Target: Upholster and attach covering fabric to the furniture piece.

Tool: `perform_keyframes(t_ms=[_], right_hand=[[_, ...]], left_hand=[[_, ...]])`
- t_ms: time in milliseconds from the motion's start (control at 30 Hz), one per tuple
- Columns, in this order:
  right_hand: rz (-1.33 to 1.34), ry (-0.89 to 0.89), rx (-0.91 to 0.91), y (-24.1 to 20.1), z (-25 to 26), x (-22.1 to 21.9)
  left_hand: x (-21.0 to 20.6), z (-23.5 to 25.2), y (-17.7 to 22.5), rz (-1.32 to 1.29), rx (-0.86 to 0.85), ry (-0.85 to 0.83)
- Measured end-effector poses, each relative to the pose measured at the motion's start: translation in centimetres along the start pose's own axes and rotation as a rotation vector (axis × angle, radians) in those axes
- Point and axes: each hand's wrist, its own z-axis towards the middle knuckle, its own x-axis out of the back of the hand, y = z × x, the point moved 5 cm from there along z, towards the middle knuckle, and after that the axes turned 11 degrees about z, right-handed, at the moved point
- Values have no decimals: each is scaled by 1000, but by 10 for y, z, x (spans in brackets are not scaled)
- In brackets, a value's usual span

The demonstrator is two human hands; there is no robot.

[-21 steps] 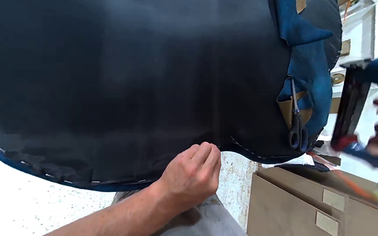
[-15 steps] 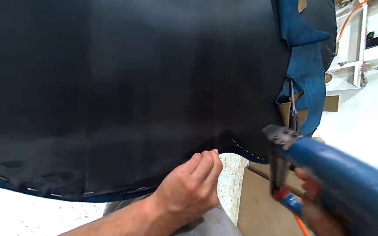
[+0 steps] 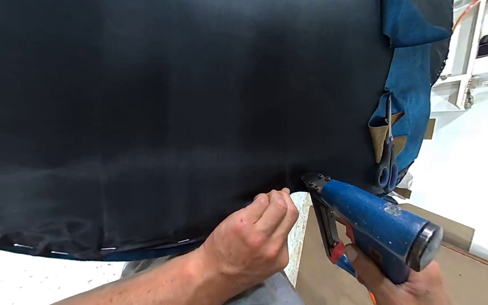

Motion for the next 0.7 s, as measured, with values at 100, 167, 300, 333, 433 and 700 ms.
perform_keyframes(t_ms=[100, 167, 300, 333, 433, 700], right_hand=[[10, -12, 1, 0, 0, -1], [21, -20, -9, 2, 1, -2], [9, 5, -32, 4, -8, 7], [24, 19, -41, 4, -11, 8], [39, 19, -51, 1, -18, 5], [-39, -64, 42, -9, -12, -10]], left_hand=[[0, 1, -1, 7, -1, -4], [-1, 0, -1, 10, 4, -6], [-1, 0, 0, 17, -11, -10], [-1, 0, -1, 25, -14, -11], [0, 0, 0, 22, -19, -10], [1, -2, -1, -18, 5, 13]])
